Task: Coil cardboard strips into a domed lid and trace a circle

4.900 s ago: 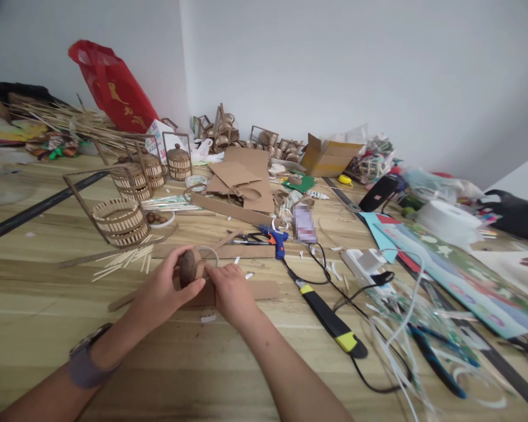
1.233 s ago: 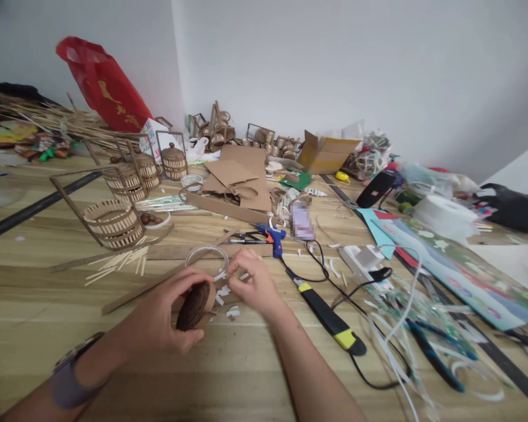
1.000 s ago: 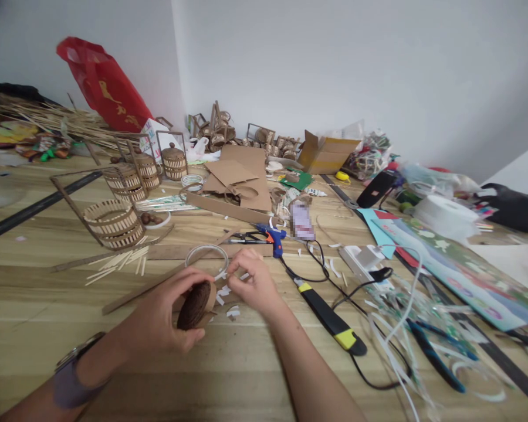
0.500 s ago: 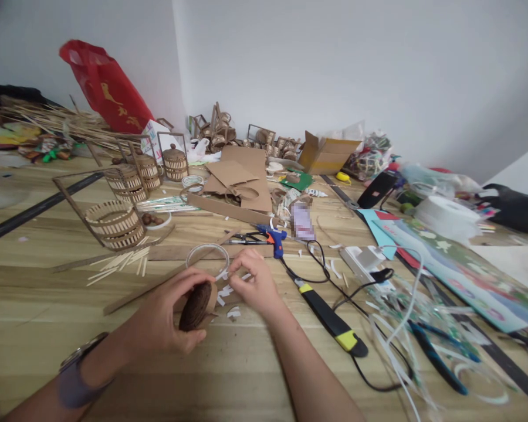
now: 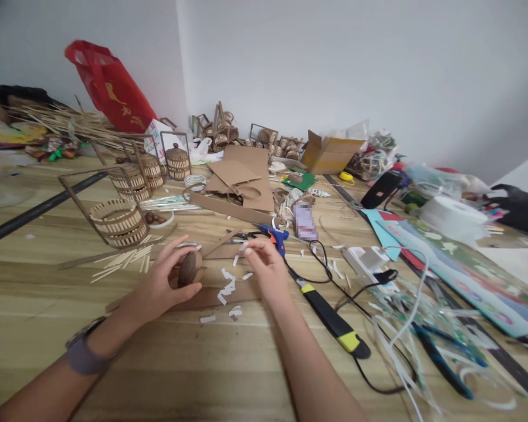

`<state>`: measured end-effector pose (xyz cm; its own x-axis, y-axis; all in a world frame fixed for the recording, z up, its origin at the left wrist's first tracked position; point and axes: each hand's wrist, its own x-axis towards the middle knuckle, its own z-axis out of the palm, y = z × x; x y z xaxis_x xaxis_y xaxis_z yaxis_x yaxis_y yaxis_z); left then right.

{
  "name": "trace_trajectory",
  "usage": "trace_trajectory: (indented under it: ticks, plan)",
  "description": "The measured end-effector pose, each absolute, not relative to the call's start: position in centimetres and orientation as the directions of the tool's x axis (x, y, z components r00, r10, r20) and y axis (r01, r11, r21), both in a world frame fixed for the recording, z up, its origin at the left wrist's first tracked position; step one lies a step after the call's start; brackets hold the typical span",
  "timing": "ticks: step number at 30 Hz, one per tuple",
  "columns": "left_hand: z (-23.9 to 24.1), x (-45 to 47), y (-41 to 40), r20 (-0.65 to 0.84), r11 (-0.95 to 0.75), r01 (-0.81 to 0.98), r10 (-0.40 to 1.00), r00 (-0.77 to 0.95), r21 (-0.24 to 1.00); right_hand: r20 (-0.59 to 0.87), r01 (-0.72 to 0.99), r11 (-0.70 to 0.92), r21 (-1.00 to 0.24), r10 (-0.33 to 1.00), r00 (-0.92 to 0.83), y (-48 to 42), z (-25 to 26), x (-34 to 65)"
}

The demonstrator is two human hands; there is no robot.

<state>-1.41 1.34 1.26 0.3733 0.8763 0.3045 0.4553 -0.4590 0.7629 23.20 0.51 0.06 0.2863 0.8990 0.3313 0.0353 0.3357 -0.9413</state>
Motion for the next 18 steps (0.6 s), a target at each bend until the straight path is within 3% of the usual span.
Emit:
trace_trajectory:
  ticks: [3, 6, 18]
  plan:
    - [1.0, -1.0, 1.2, 0.314, -0.468, 0.442, 0.871, 0.379, 0.765, 0.177, -0.221, 0.217, -0.951, 0.966, 0.187, -0.4, -0.2, 20.6]
    - [1.0, -0.5, 0.5, 0.326, -0.488, 0.425, 0.857, 0.399, 0.763, 0.134, -0.385, 0.18, -0.905, 0.98, 0.145, -1.3, -0.1, 19.3]
    - [0.5, -0.4, 0.3, 0.288, -0.505, 0.4, 0.824, 0.489, 0.765, 0.063, -0.47, 0.036, -0.882, 0.997, -0.041, -2.4, 0.2, 18.4]
